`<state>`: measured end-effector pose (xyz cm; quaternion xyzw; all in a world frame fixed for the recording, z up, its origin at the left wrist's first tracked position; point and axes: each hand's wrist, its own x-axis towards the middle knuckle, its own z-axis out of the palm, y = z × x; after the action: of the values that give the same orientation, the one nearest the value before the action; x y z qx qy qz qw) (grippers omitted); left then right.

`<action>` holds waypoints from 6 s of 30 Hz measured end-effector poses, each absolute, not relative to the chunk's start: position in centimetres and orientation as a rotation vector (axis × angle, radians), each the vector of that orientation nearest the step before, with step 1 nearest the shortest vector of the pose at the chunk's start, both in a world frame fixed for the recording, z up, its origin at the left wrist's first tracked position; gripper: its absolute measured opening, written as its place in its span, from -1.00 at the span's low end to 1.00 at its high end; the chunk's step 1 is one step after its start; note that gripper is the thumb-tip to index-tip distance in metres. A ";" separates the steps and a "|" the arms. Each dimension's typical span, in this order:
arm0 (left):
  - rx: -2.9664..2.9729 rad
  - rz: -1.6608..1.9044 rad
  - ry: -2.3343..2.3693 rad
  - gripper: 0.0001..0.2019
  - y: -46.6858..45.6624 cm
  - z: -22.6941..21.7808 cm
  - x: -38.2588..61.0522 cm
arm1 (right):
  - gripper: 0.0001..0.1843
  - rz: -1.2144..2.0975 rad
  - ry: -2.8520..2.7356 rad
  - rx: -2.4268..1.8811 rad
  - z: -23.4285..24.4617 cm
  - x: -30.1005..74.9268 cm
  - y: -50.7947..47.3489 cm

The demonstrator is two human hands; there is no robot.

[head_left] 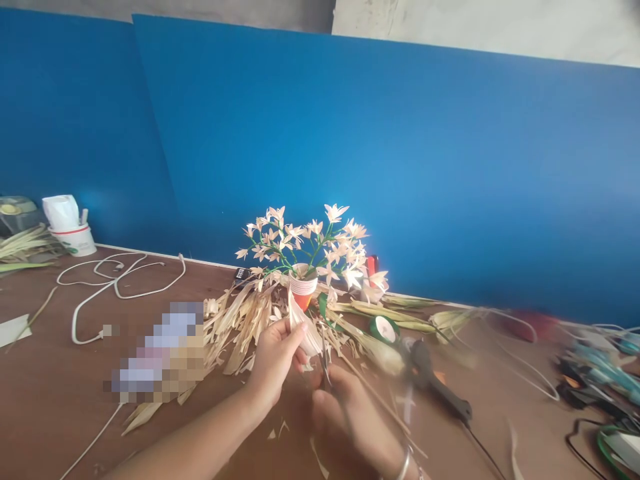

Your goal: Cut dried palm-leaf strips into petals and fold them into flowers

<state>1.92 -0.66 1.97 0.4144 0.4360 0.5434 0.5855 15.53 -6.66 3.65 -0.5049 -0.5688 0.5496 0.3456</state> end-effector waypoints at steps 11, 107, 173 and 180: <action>0.972 1.234 1.007 -0.73 -1.1 1.6 2.2 | -0.51 1.413 -1.463 -1.288 3.4 15.6 -6.5; 1.464 0.977 1.099 -0.64 1.5 3.4 -0.5 | -0.71 1.279 -1.683 -1.395 1.3 17.5 -5.3; 1.280 1.195 1.139 -0.77 -0.1 4.4 0.4 | -0.85 1.091 -1.757 -1.549 1.6 16.9 -5.3; 1.233 1.214 1.104 -0.75 0.0 3.1 0.7 | -0.82 1.048 -1.759 -1.564 1.9 16.9 -5.3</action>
<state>0.69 -0.03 3.11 0.5140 0.4600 0.5058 0.5180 16.86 -5.33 1.86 -0.5829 -0.6556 0.3908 0.2788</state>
